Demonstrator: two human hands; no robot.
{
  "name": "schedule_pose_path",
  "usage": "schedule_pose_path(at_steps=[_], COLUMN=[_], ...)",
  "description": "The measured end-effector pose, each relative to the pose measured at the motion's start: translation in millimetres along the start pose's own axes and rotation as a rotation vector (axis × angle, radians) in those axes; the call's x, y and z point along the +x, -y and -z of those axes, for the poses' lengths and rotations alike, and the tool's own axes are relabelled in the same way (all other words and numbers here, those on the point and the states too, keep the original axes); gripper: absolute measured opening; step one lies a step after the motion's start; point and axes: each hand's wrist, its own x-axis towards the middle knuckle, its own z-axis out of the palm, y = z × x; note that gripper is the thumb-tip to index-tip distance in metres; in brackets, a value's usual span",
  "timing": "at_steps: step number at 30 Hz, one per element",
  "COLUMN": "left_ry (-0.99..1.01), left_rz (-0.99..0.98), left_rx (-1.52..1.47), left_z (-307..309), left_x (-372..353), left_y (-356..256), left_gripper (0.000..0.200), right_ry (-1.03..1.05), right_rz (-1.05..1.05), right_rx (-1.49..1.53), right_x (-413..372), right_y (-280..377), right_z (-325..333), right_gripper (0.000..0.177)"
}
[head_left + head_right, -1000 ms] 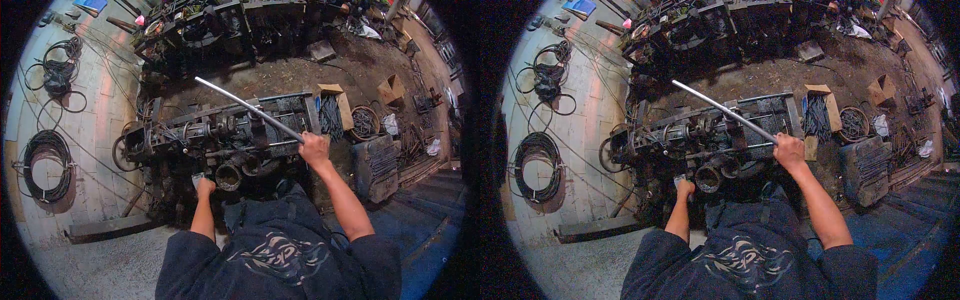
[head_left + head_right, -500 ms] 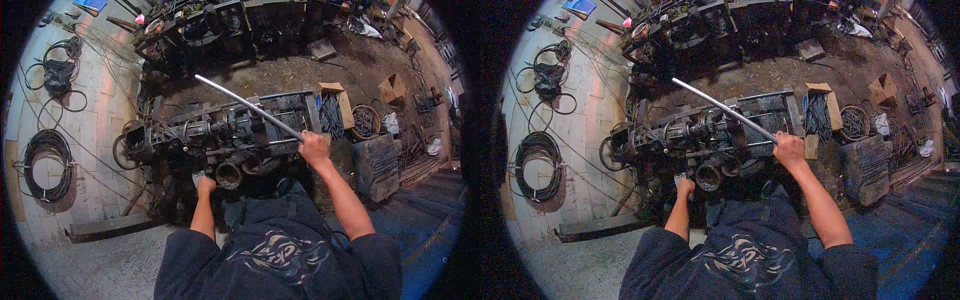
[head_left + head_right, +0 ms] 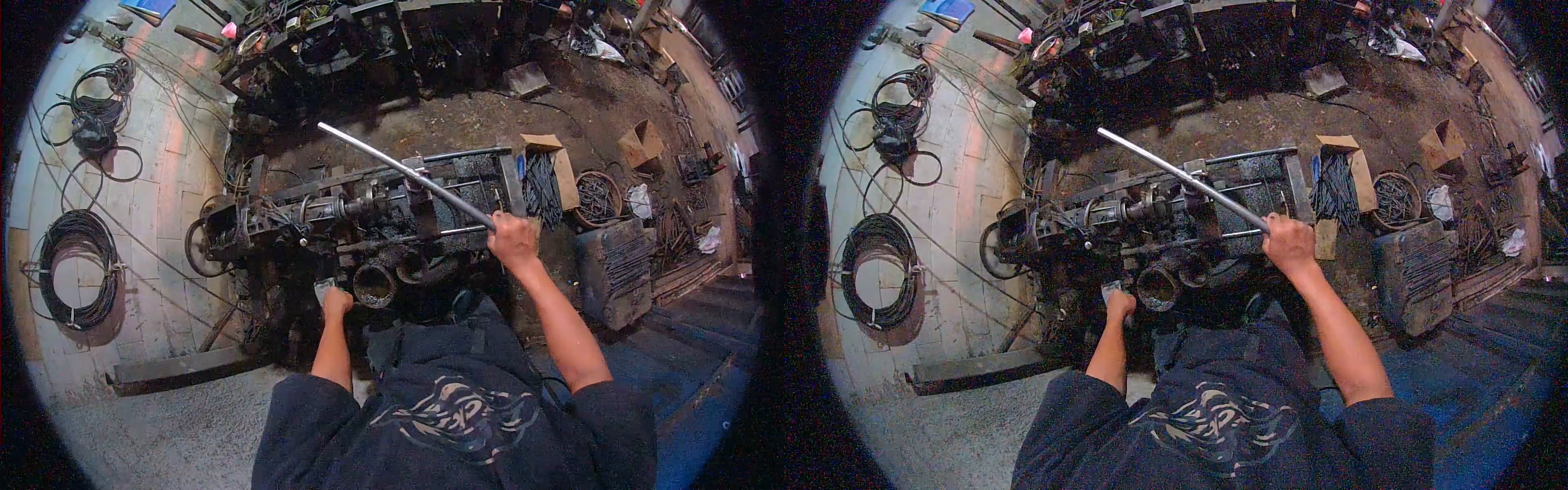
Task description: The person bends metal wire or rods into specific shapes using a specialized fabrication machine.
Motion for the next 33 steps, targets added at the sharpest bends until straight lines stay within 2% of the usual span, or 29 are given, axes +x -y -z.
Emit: schedule_pose_path(at_steps=[5,7,8,9,10,11,13,16,22,25,28,33], left_ry=[0.055,-0.032,-0.033,0.003,0.041,0.042,0.149,0.053,-0.028,0.067,-0.012,0.01], left_rz=[0.02,0.011,0.012,-0.079,-0.171,-0.17,-0.063,0.038,0.091,0.088,0.061,0.02], left_rx=[0.03,-0.017,-0.015,0.088,0.19,0.19,0.128,-0.003,-0.055,0.022,0.006,0.038], left_z=[-10,-16,-28,-58,-52,-56,20,11,13,6,0,0], left_x=[12,13,26,60,57,40,-15,-10,-21,-5,-4,-3], left_y=[5,10,23,49,44,41,-17,-12,-18,-12,-7,-6], left_gripper=[0.03,0.03,0.03,0.029,0.028,0.028,0.029,0.03,0.032,0.033,0.032,0.031], right_ry=[0.008,-0.006,0.001,0.007,0.007,0.012,0.015,0.021,-0.003,0.003,-0.02,-0.032], right_rz=[0.004,0.015,0.0,-0.015,-0.015,-0.013,-0.01,-0.011,0.006,-0.004,0.009,0.002], right_rx=[-0.001,0.018,-0.004,-0.027,-0.027,-0.022,-0.016,-0.005,0.018,-0.004,0.018,0.005], right_x=[-1,-1,-1,-1,-1,-1,-1,0,0,-1,-2,0], right_y=[1,0,0,-1,-1,-2,-2,-1,1,2,0,1], right_z=[1,1,-2,-3,-4,-4,-3,0,0,-2,-3,-2], right_gripper=[0.015,0.015,0.015,0.015,0.015,0.015,0.016,0.016,0.016,0.015,0.015,0.015])
